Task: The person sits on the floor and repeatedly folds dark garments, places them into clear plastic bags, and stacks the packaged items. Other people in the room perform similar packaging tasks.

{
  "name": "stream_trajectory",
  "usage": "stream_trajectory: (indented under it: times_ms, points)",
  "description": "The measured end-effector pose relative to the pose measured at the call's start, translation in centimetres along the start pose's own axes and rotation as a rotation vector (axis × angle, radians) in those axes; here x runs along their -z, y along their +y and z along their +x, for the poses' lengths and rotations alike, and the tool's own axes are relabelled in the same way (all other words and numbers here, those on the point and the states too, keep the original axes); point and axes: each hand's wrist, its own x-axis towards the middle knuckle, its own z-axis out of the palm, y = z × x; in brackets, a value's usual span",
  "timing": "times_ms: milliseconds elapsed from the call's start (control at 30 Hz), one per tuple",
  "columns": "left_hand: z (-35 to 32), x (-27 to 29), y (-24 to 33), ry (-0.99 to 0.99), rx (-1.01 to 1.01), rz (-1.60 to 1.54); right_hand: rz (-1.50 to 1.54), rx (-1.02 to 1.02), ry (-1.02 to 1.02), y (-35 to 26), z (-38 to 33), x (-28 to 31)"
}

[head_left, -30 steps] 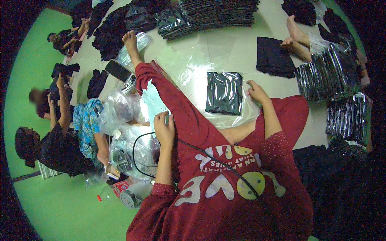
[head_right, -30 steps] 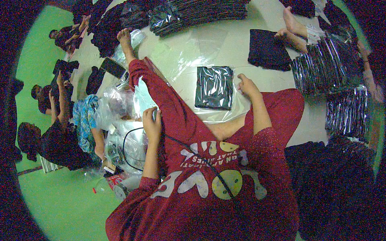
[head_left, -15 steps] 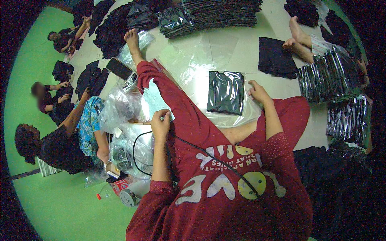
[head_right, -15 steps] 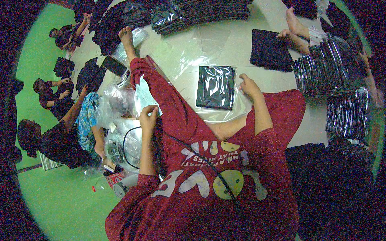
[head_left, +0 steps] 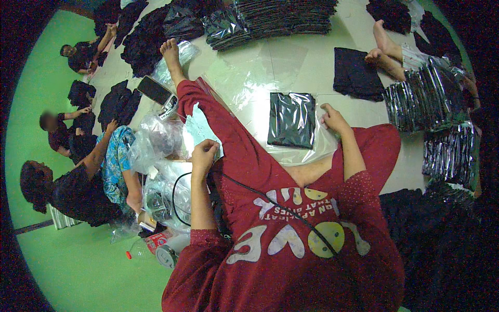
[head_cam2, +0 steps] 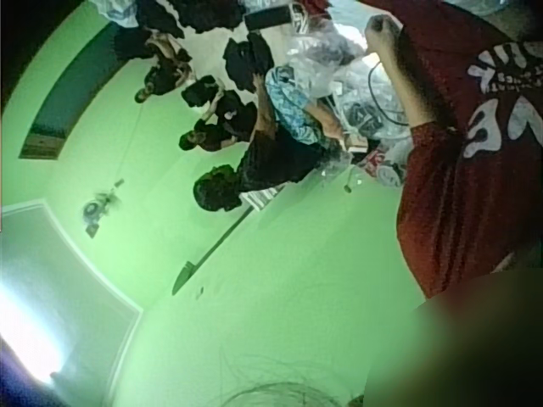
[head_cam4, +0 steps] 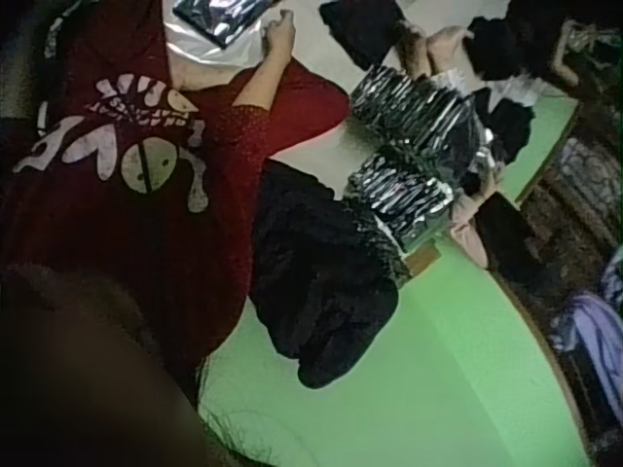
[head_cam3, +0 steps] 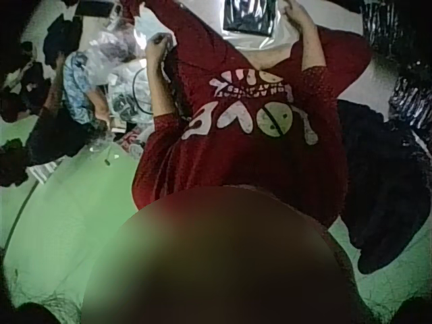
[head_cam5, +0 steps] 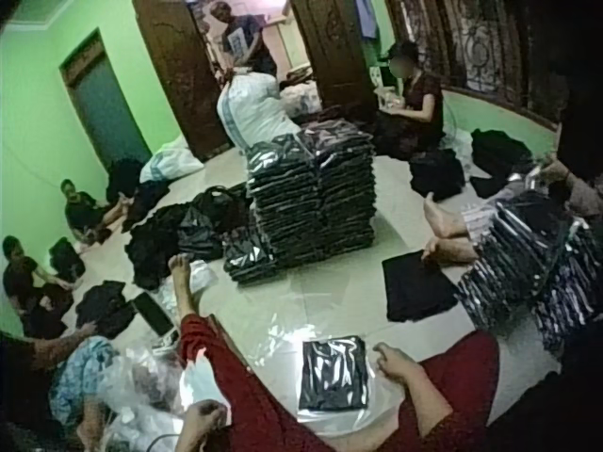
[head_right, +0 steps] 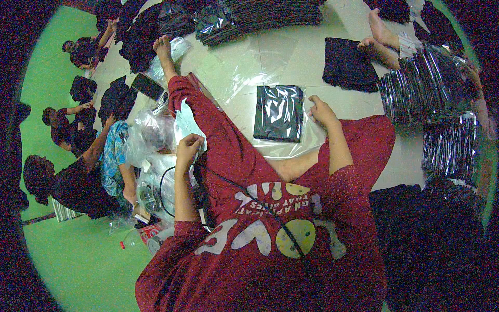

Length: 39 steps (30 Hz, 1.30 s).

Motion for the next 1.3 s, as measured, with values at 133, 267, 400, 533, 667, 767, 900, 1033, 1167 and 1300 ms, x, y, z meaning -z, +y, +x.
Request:
stream_trajectory:
  times_ms: [133, 267, 400, 533, 667, 767, 900, 1033, 1167, 1300]
  points:
    - [0.9, 0.5, 0.2, 0.164, -0.054, 0.159, 0.038, -0.028, -0.018, -0.1, -0.1, 0.1]
    - [3.4, 0.8, 3.9, 0.542, -0.104, -0.127, 0.024, 0.019, 0.023, -0.2, -0.1, -0.1]
    - [5.4, -5.6, 9.1, 0.27, -0.562, 0.091, 0.162, -0.039, -0.035, -0.1, -0.2, 0.0]
    - [7.3, -13.8, 12.1, -0.243, -0.589, 0.271, 0.143, -0.028, -0.027, 0.0, -0.3, -0.1]
    - [11.0, -17.4, 12.9, 0.155, -0.692, 0.543, -0.029, -0.013, 0.027, -0.1, -0.2, -0.3]
    - [12.4, -18.0, 12.0, 0.233, -0.765, 0.806, 0.065, -0.015, -0.006, -0.2, -0.3, -0.2]
    - [11.0, -17.1, 9.7, -0.014, -0.868, 0.658, -0.033, 0.044, 0.006, -0.3, -0.2, -0.1]
    - [10.9, -15.1, 9.0, -0.127, -0.645, 0.367, -0.046, 0.065, -0.001, -0.5, 0.7, -0.8]
    - [11.1, -16.7, 10.3, 0.146, -0.666, 0.122, -0.092, 0.088, 0.013, -0.7, 1.3, -1.2]
    - [8.8, -19.9, 10.3, -0.028, -0.802, 0.672, -0.035, 0.092, 0.019, -0.6, 0.6, -0.8]
